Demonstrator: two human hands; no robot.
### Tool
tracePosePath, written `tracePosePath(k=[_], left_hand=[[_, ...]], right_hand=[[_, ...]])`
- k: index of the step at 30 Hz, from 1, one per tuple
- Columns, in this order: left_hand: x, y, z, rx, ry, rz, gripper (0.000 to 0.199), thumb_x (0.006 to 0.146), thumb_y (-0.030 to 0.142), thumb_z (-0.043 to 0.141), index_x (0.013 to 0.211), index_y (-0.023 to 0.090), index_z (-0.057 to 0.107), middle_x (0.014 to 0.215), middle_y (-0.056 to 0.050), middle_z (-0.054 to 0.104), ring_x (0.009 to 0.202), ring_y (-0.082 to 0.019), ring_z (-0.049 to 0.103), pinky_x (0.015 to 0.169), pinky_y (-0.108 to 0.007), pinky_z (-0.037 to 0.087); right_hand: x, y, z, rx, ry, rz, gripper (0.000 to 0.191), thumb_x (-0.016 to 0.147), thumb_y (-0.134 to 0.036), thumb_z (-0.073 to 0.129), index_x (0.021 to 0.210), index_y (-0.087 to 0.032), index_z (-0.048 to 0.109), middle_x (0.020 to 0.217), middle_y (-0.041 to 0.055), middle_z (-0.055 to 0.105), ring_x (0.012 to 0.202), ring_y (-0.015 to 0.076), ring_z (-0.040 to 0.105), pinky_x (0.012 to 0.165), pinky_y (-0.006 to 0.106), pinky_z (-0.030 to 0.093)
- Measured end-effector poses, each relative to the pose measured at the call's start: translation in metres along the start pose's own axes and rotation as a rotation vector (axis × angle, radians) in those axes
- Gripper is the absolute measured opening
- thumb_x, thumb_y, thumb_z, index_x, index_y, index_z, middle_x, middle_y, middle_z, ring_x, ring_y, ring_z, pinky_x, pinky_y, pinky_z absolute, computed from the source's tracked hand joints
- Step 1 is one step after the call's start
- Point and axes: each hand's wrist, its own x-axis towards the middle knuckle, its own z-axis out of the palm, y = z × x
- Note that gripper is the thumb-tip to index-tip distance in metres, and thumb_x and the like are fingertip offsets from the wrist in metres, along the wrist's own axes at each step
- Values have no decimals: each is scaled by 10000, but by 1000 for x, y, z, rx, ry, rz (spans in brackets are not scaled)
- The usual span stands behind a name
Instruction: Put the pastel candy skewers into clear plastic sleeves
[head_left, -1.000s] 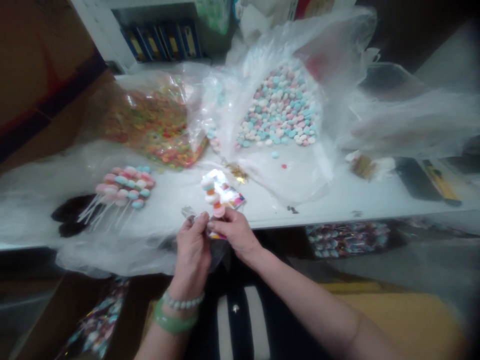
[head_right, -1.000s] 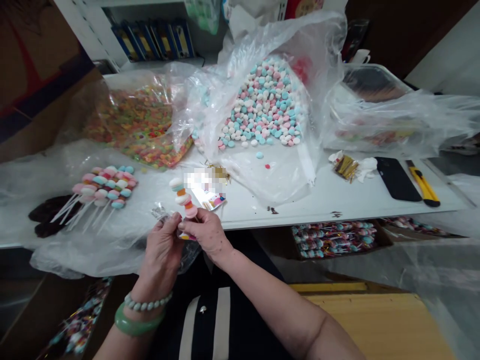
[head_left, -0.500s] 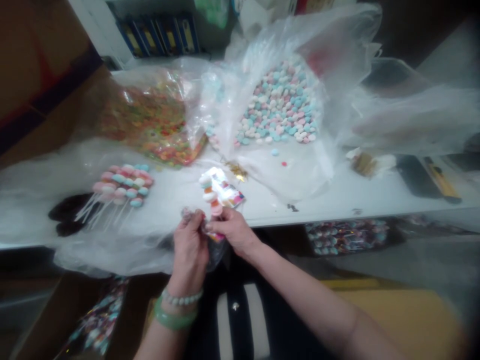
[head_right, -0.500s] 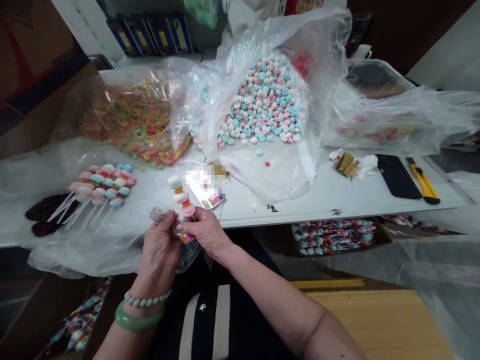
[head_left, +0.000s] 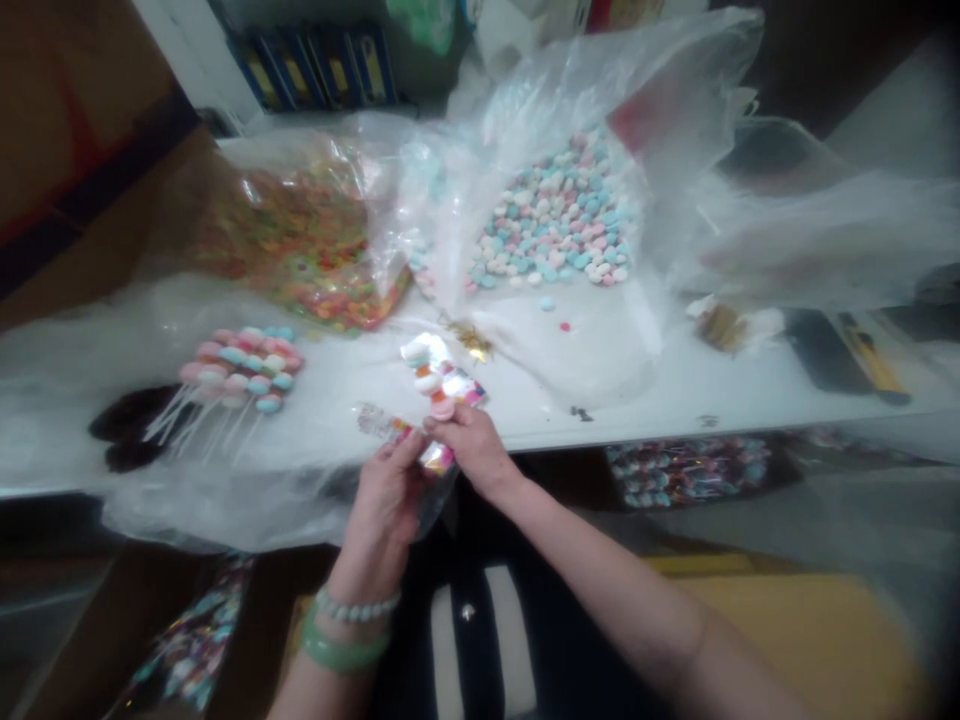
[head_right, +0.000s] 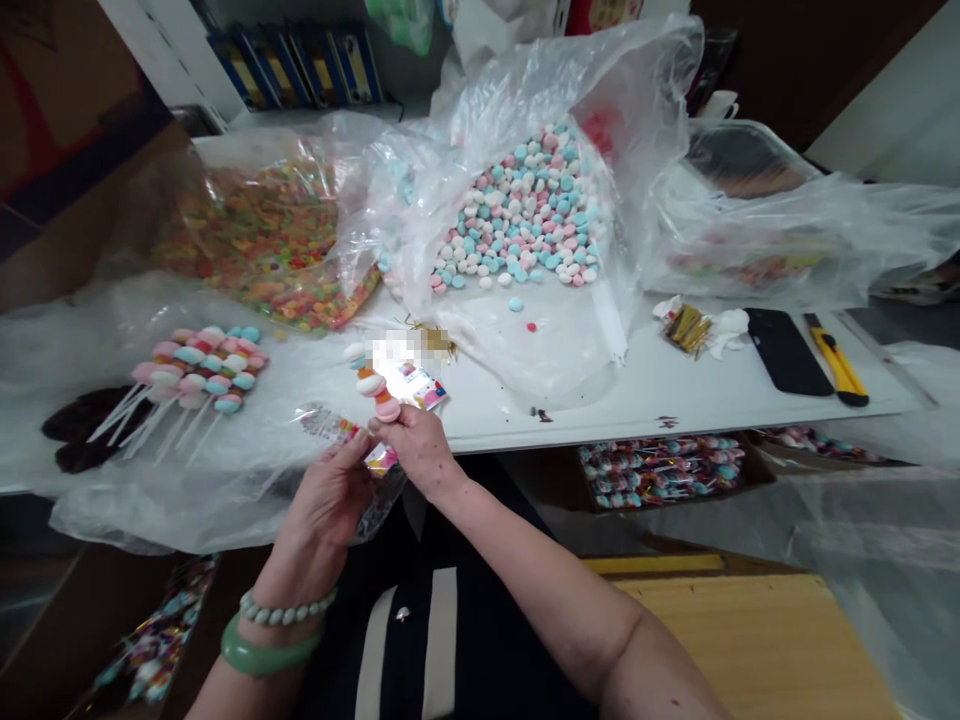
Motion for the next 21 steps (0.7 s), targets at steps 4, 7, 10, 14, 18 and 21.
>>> tracePosePath(k=[4,7,10,14,18,21], left_hand=[[4,-5,1,-94,32,137,212,584,118,851,723,141,693,756,-51,713,678,-165,661,609,-247,555],[7,-9,2,-119,39,211,233,553,131,866,684,137,674,702,-23,685,644,-124,632,596,-198,526],[8,-12,3,-136,40,230,251,538,122,865,677,141,657,671,2,655,619,-100,608,601,-178,512],[6,-13,4,-178,93,153,186,661,210,820,700,150,649,665,-7,641,577,-114,586,553,-207,501],[3,-10,3,-143,98,217,186,674,236,815,728,150,659,669,-1,650,569,-118,582,568,-225,502],[3,-8,2,-116,9,252,226,616,207,842,764,139,686,753,-21,694,684,-142,642,690,-251,540]], right_hand=[[-8,-4,0,154,9,61,279,629,-404,754,701,-185,595,637,-34,552,628,133,500,644,269,435],[-13,-8,3,171,-23,51,287,538,-310,805,688,-178,599,662,-36,569,640,124,499,652,261,438],[-17,-9,8,192,16,62,257,530,-269,782,612,-184,554,600,-51,523,597,110,458,614,253,421],[-17,-4,13,208,14,164,278,531,-287,765,550,-190,505,529,-56,470,529,98,412,553,250,390],[-11,3,12,232,26,171,252,551,-342,752,612,-186,564,547,-40,516,541,118,454,565,264,396],[-6,8,4,197,12,115,219,622,-365,712,701,-187,612,611,-26,552,610,147,504,640,291,433]])
